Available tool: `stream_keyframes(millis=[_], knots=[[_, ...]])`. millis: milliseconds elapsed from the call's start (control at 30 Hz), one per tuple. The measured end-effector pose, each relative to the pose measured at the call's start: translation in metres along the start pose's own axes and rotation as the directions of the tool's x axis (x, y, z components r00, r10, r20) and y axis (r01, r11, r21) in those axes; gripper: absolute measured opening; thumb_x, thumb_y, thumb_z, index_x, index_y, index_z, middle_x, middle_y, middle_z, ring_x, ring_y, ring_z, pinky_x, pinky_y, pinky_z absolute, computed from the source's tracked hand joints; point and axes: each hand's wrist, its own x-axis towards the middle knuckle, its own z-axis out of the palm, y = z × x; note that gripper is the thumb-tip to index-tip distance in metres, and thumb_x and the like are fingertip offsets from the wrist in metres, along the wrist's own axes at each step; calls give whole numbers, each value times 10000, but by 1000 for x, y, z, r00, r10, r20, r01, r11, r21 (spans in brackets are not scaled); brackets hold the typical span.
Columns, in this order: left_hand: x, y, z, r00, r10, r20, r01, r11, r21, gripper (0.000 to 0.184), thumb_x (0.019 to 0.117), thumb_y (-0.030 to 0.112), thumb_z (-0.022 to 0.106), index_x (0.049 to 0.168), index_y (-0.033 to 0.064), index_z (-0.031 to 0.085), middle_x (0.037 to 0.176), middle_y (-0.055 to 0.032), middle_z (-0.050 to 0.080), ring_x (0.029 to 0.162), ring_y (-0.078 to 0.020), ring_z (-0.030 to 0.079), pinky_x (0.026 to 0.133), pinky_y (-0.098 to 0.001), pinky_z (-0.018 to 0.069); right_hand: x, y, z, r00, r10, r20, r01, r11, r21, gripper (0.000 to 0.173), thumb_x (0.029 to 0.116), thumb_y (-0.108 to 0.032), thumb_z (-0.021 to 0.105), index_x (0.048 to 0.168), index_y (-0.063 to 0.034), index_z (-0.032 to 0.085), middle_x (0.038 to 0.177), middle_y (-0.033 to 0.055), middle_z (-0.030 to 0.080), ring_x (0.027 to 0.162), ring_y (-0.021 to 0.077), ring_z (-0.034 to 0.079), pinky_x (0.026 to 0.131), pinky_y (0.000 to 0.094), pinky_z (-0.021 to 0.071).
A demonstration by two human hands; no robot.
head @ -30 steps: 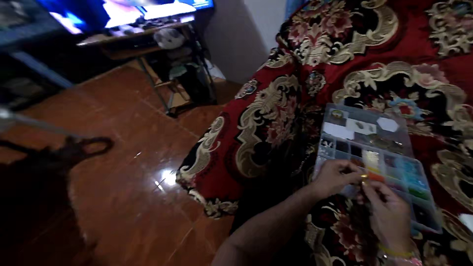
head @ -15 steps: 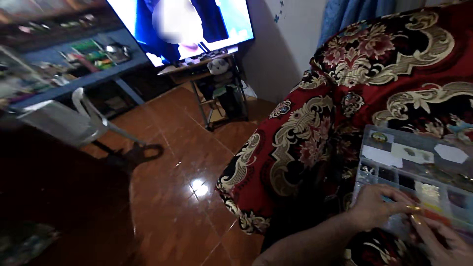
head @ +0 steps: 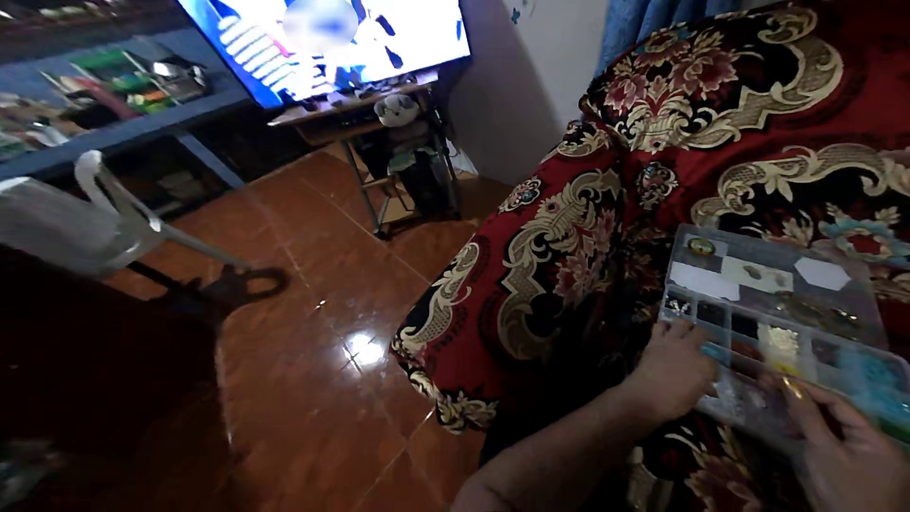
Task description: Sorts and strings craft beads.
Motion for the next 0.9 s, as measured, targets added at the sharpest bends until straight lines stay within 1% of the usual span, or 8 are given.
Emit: stream_keyframes(millis=[67, 200, 300, 367, 567, 667, 800, 900], knots=[[1, 3, -1, 998, -20, 61, 19, 999, 27, 158, 916, 138, 745, 1024, 26, 776, 1507, -169, 497, 1444, -395, 371, 1182, -613, 266, -1, -1, 2, 999, -19, -41, 18, 999, -43, 208, 1009, -100, 575, 1044, 79, 675, 939, 23, 700, 740, -62, 613, 635, 120, 517], [3, 2, 6, 996, -26, 88, 20, 998, 67, 163, 921, 151, 737, 1032, 38, 776, 1550, -172, 449, 1455, -407, 348, 1171, -617, 279, -2, -2, 3, 999, 2, -43, -3, 1000, -16, 181, 998, -77, 567, 1023, 62, 679, 938, 29, 716, 727, -26, 645, 626, 145, 545], [4, 4, 8, 993, -39, 114, 30, 996, 79, 178, 935, 148, 721, 1065, 34, 766, 1571, -170, 421, 1468, -402, 330, 1175, -612, 273, -3, -1, 5, 999, 21, -36, -19, 999, 46, 151, 997, -67, 558, 1008, 34, 670, 894, -17, 721, 711, -8, 671, 631, 165, 577], [4, 4, 9, 994, -38, 102, 29, 995, 90, 162, 937, 136, 715, 1053, 34, 764, 1563, -173, 430, 1458, -404, 346, 1167, -609, 291, -3, -1, 6, 999, 26, -38, -24, 998, 67, 144, 997, -69, 560, 1004, 24, 671, 888, -22, 726, 712, 4, 685, 635, 177, 590], [5, 4, 13, 994, -52, 94, 46, 997, 60, 157, 936, 98, 705, 1069, 33, 760, 1544, -175, 449, 1450, -404, 358, 1172, -599, 295, -2, -6, 5, 994, 107, -7, -105, 986, 131, 136, 1017, -61, 539, 1035, 25, 641, 920, -17, 722, 739, 35, 710, 643, 210, 615], [5, 3, 12, 993, -53, 105, 47, 997, 59, 159, 937, 91, 705, 1074, 25, 752, 1541, -172, 452, 1448, -401, 361, 1170, -597, 297, -2, -6, 5, 994, 107, 0, -106, 984, 141, 135, 1015, -65, 538, 1031, 13, 648, 900, -25, 725, 734, 42, 713, 635, 212, 616], [5, 1, 16, 997, -34, 62, 30, 997, 66, 155, 925, 107, 718, 1055, 30, 755, 1499, -172, 498, 1420, -396, 400, 1139, -596, 337, -2, -2, 3, 996, 94, 5, -93, 980, 176, 136, 1017, -70, 533, 1027, 0, 649, 884, -27, 730, 722, 58, 718, 624, 225, 618], [6, 1, 17, 999, -28, 46, 26, 998, 58, 154, 936, 116, 708, 1054, 29, 756, 1487, -176, 509, 1413, -397, 410, 1140, -595, 337, -1, -3, 2, 996, 91, 1, -89, 980, 177, 129, 1016, -69, 536, 1016, -9, 650, 866, -35, 727, 709, 56, 717, 619, 225, 621]])
